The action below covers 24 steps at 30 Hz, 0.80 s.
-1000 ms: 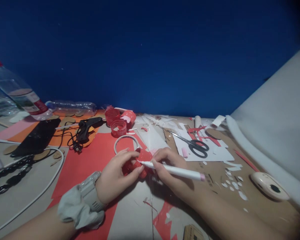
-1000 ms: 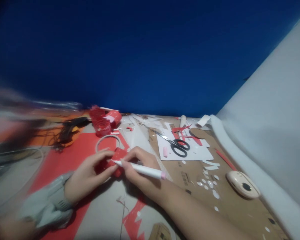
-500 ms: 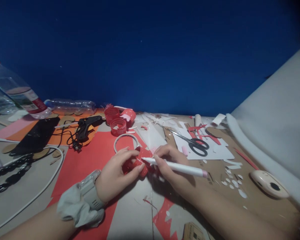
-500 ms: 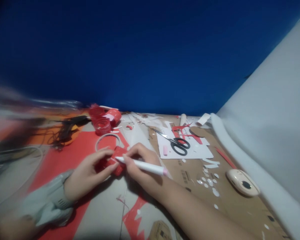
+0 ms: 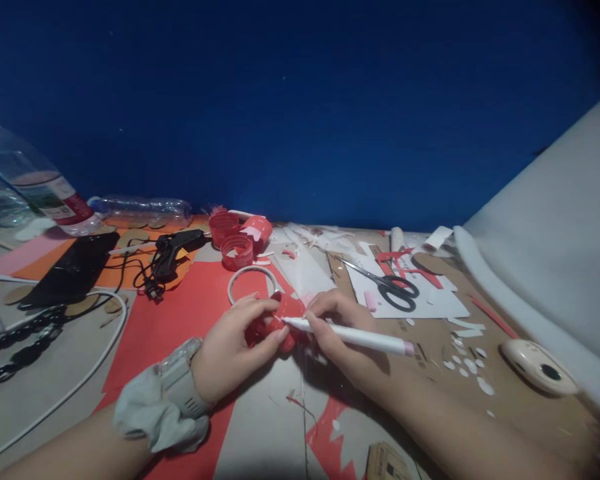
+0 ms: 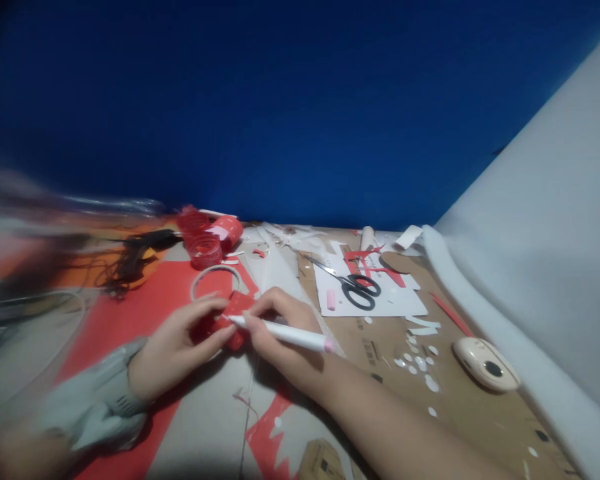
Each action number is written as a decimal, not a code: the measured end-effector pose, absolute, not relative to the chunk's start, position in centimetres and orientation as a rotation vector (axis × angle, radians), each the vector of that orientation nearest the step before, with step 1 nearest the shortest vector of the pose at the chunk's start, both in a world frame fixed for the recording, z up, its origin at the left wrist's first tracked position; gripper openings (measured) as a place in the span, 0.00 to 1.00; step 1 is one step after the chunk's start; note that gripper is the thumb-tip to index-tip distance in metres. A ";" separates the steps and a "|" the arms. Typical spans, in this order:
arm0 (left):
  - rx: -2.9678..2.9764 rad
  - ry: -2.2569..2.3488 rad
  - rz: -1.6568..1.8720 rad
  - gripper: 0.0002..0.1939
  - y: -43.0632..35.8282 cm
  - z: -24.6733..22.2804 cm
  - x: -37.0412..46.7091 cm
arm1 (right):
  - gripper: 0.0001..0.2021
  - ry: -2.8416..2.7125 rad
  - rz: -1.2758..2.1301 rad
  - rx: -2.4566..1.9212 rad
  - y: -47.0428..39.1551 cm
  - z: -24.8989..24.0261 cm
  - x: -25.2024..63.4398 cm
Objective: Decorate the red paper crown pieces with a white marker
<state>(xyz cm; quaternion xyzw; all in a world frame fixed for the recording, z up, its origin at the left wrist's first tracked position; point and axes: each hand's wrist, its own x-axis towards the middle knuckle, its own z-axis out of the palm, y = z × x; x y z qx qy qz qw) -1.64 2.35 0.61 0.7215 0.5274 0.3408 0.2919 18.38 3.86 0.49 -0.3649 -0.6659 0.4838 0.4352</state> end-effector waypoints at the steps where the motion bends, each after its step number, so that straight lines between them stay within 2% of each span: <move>1: 1.920 1.400 0.885 0.13 2.3 0.7 -1.6 | 0.07 -1.648 1.216 -0.890 3.9 0.4 18.4; 24: 1.881 1.345 0.828 0.16 2.4 0.8 -1.7 | 0.07 -1.639 1.168 -0.879 4.3 0.0 18.5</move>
